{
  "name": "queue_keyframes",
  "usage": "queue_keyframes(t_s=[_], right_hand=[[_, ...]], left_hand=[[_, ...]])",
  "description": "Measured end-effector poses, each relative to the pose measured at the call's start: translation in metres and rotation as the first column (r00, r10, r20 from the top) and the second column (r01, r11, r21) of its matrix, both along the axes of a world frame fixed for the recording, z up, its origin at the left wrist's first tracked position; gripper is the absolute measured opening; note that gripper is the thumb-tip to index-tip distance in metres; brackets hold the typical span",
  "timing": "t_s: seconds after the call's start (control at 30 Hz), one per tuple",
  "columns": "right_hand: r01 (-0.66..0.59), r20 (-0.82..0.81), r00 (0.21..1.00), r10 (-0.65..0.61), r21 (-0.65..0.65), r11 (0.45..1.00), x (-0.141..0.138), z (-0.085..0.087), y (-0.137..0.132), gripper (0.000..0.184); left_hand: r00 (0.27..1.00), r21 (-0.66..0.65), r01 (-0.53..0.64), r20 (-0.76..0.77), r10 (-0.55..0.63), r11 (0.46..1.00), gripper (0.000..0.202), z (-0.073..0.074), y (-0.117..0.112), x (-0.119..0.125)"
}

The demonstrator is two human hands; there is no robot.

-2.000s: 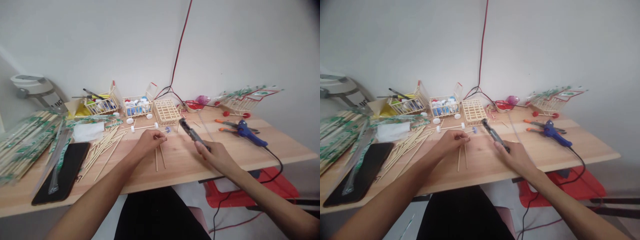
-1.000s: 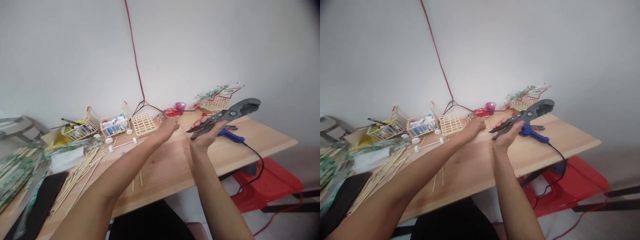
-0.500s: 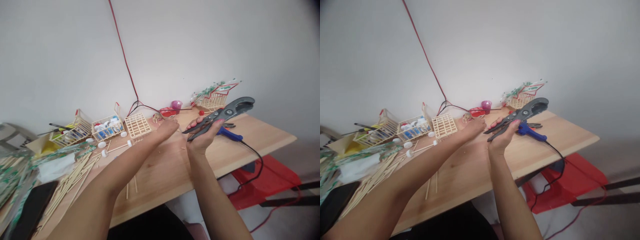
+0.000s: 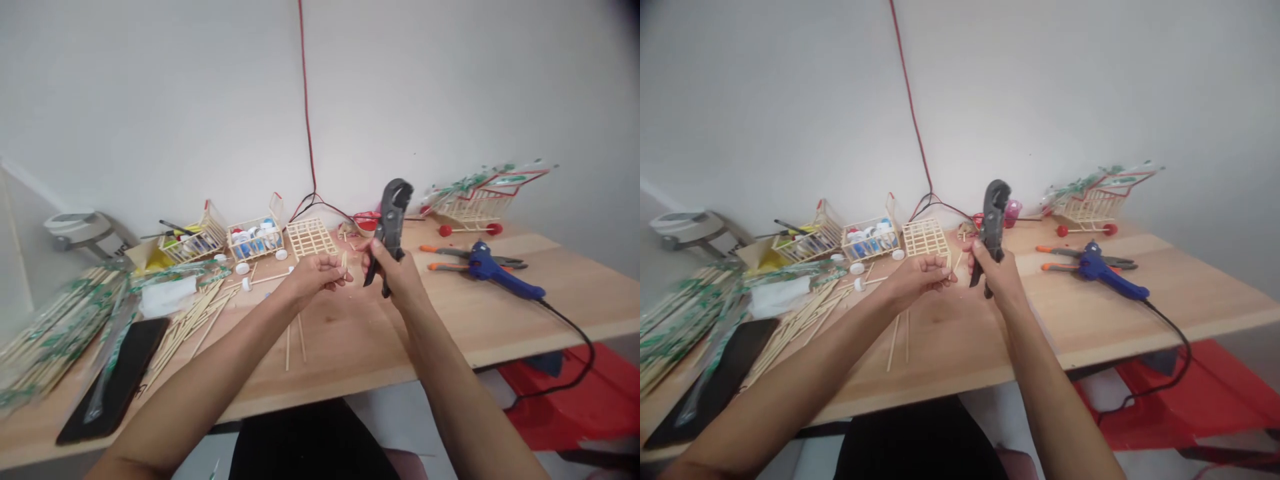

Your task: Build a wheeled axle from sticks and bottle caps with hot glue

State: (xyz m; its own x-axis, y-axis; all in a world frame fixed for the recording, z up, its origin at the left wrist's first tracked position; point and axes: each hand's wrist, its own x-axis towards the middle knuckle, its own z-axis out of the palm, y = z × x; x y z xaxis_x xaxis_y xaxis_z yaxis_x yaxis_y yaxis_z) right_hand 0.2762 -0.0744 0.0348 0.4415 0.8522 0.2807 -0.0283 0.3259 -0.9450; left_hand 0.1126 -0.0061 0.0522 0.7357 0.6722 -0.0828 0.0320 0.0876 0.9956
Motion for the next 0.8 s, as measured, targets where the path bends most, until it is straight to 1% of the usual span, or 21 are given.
queue_keyframes(t_s=[0.07,0.13,0.2,0.27,0.37,0.47,0.6,0.67,0.8], right_hand=[[-0.036,0.110,0.993,0.046,-0.092,0.995,-0.008,-0.001,0.000,0.043],[-0.037,0.200,0.977,0.071,-0.168,0.985,-0.014,-0.001,-0.001,0.043],[-0.036,0.259,0.961,0.099,-0.235,0.971,-0.017,0.000,-0.002,0.045],[-0.050,0.284,0.950,0.130,-0.273,0.961,-0.018,0.000,-0.002,0.045],[-0.055,0.300,0.943,0.144,-0.287,0.956,-0.019,-0.001,-0.001,0.041],[-0.013,0.332,0.936,0.120,-0.308,0.951,-0.019,-0.002,-0.001,0.037],[0.009,0.345,0.933,0.098,-0.296,0.955,-0.019,-0.002,0.000,0.032],[0.014,0.341,0.936,0.089,-0.289,0.957,-0.019,-0.003,0.001,0.032],[-0.005,0.352,0.930,0.105,-0.273,0.962,-0.019,-0.005,0.001,0.031]], left_hand=[[0.999,0.038,-0.045,-0.014,0.045,0.998,0.026,-0.001,-0.003,-0.007],[0.998,0.073,-0.056,-0.033,0.059,0.996,0.023,-0.004,-0.004,-0.010],[0.998,0.095,-0.045,-0.041,0.049,0.994,0.021,-0.006,-0.004,-0.011],[0.998,0.105,-0.017,-0.053,0.023,0.994,0.022,-0.008,-0.004,-0.011],[0.997,0.073,0.017,-0.078,-0.011,0.997,0.026,-0.011,-0.002,-0.011],[0.995,0.005,0.027,-0.097,-0.026,1.000,0.028,-0.013,0.000,-0.011],[0.992,-0.082,0.079,-0.088,-0.086,0.994,0.036,-0.013,0.001,-0.014],[0.992,-0.089,0.088,-0.080,-0.095,0.992,0.039,-0.013,0.001,-0.015],[0.996,-0.032,0.063,-0.056,-0.064,0.998,0.040,-0.014,-0.001,-0.017]])
